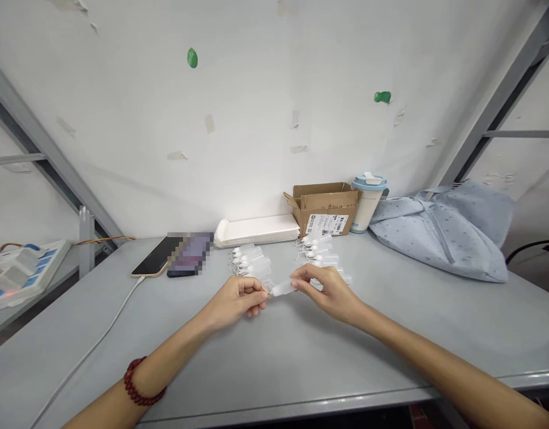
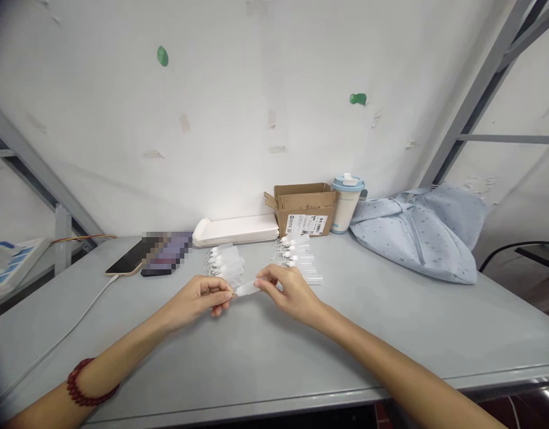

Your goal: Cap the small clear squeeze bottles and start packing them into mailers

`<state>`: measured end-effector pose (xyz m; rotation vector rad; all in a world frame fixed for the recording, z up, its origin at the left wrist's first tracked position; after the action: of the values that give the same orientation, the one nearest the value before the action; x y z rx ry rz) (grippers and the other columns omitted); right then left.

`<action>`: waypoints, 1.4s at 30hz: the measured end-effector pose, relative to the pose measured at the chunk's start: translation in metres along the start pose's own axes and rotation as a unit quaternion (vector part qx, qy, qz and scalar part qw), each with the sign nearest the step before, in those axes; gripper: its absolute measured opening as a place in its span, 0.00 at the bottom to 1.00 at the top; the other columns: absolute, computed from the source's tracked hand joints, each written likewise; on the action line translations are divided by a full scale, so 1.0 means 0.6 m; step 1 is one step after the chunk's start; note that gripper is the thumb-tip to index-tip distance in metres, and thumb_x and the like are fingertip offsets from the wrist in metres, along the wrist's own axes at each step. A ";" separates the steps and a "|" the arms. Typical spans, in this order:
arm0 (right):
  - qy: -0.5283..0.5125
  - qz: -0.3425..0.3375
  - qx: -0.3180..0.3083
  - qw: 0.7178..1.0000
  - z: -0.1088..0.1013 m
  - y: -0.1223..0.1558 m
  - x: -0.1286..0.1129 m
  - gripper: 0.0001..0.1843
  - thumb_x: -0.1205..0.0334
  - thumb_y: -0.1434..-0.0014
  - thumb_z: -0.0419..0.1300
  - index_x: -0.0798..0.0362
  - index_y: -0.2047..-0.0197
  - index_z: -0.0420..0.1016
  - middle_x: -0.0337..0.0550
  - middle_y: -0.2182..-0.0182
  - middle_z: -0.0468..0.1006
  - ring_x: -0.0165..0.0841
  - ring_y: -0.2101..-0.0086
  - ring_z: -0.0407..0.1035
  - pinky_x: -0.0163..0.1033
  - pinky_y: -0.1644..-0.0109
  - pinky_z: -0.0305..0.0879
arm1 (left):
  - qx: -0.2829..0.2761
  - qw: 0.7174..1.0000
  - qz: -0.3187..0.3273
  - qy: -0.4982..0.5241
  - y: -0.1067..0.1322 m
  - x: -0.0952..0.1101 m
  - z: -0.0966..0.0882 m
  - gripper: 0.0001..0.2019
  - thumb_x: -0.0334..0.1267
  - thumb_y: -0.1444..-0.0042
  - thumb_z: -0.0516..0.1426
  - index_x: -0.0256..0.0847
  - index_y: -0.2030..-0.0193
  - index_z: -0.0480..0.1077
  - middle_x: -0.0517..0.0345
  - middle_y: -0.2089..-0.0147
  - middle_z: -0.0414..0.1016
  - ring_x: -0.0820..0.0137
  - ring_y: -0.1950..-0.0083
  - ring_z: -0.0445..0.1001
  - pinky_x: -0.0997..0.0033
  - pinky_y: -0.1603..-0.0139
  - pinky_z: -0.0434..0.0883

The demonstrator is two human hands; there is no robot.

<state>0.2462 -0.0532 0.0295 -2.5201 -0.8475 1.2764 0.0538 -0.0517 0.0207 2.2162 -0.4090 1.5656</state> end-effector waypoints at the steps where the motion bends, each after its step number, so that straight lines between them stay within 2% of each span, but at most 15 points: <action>1: 0.001 -0.001 0.000 1.000 0.001 0.000 0.000 0.12 0.54 0.40 0.52 0.53 0.65 0.71 0.42 0.74 0.77 0.30 0.72 0.69 0.32 0.75 0.61 | -0.001 1.000 -0.001 0.000 0.000 -0.001 0.000 0.12 0.44 0.51 0.57 0.35 0.71 0.70 0.59 0.75 0.70 0.76 0.76 0.65 0.74 0.72 0.63; 18: 0.024 -0.022 -0.021 0.999 0.008 0.004 -0.002 0.10 0.58 0.40 0.53 0.55 0.64 0.71 0.42 0.73 0.76 0.29 0.72 0.68 0.32 0.72 0.61 | -0.014 1.000 0.010 -0.002 -0.001 -0.002 0.002 0.11 0.43 0.49 0.56 0.35 0.71 0.69 0.59 0.75 0.69 0.77 0.76 0.64 0.74 0.72 0.62; 23: 0.081 -0.094 -0.052 0.991 0.024 0.007 -0.009 0.13 0.56 0.40 0.54 0.56 0.60 0.72 0.46 0.69 0.77 0.32 0.69 0.69 0.36 0.66 0.63 | 0.002 1.000 0.029 -0.005 -0.002 0.006 0.002 0.13 0.45 0.48 0.55 0.35 0.71 0.68 0.59 0.74 0.69 0.77 0.76 0.65 0.75 0.72 0.63; 26: 0.102 -0.119 -0.038 0.987 0.026 0.008 -0.006 0.13 0.56 0.39 0.52 0.57 0.59 0.71 0.47 0.68 0.77 0.33 0.68 0.70 0.37 0.65 0.64 | 0.018 0.999 0.030 -0.019 -0.004 0.008 -0.001 0.15 0.46 0.47 0.54 0.35 0.74 0.68 0.60 0.76 0.68 0.76 0.76 0.65 0.75 0.73 0.62; 32: 0.088 -0.099 0.004 0.991 0.010 0.002 0.000 0.12 0.58 0.39 0.52 0.56 0.59 0.71 0.46 0.68 0.77 0.33 0.68 0.70 0.37 0.64 0.64 | 0.051 0.998 0.017 -0.021 -0.003 0.011 -0.008 0.15 0.46 0.47 0.53 0.35 0.75 0.68 0.61 0.79 0.67 0.76 0.77 0.64 0.76 0.74 0.61; 42: 0.111 -0.133 -0.015 0.985 0.019 0.007 -0.006 0.12 0.58 0.38 0.51 0.57 0.58 0.70 0.47 0.68 0.77 0.33 0.68 0.70 0.37 0.65 0.64 | 0.027 0.999 0.035 -0.007 -0.003 0.005 0.002 0.14 0.46 0.48 0.55 0.35 0.69 0.69 0.59 0.73 0.70 0.77 0.76 0.65 0.76 0.74 0.63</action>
<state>0.2372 -0.0594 0.0235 -2.4109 -1.1104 0.8885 0.0564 -0.0508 0.0229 2.2780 -0.4588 1.6156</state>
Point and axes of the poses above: each hand's wrist, its own y-axis away from the middle knuckle, its own z-axis out of the palm, x = y × z, the point moved 3 cm from there along -y, towards the middle knuckle
